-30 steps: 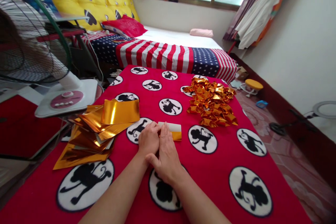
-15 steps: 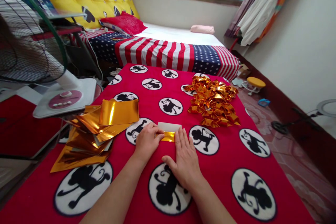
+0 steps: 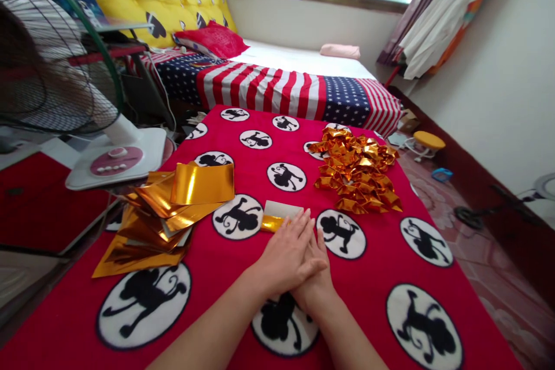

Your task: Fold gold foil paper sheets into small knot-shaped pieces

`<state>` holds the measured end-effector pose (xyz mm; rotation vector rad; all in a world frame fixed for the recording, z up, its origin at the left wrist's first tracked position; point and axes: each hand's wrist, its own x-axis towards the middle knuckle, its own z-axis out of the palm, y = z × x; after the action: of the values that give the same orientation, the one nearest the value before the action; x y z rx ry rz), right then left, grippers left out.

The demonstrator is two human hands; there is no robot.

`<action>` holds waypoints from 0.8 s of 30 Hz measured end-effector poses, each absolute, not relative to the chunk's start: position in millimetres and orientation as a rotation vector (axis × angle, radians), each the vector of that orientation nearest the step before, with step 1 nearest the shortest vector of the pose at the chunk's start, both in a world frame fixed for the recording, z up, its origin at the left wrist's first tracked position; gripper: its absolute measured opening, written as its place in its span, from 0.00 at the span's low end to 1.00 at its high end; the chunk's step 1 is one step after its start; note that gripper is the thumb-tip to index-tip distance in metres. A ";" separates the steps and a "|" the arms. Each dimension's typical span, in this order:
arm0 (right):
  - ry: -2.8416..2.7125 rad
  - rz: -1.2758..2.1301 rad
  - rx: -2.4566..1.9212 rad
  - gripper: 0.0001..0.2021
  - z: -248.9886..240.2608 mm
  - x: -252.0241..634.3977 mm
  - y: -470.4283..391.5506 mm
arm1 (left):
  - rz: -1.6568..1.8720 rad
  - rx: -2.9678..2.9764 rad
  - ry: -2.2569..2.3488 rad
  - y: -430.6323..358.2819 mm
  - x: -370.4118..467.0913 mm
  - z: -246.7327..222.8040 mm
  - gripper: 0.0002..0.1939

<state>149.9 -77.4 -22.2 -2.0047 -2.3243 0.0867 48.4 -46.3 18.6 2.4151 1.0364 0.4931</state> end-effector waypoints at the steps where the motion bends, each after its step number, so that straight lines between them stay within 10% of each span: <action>1: -2.316 0.082 -2.014 0.31 -21.8 149.2 -77.1 | 0.447 2.413 1.041 -44.4 48.9 12.8 0.39; 24: -2.145 0.122 -1.784 0.32 10.2 141.5 -81.8 | 0.340 2.684 1.430 -37.8 -4.4 -12.4 0.31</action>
<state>141.5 -81.8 10.2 -1.7842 -2.1451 0.1218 -4.4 -37.8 -12.4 2.6836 1.4298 0.3396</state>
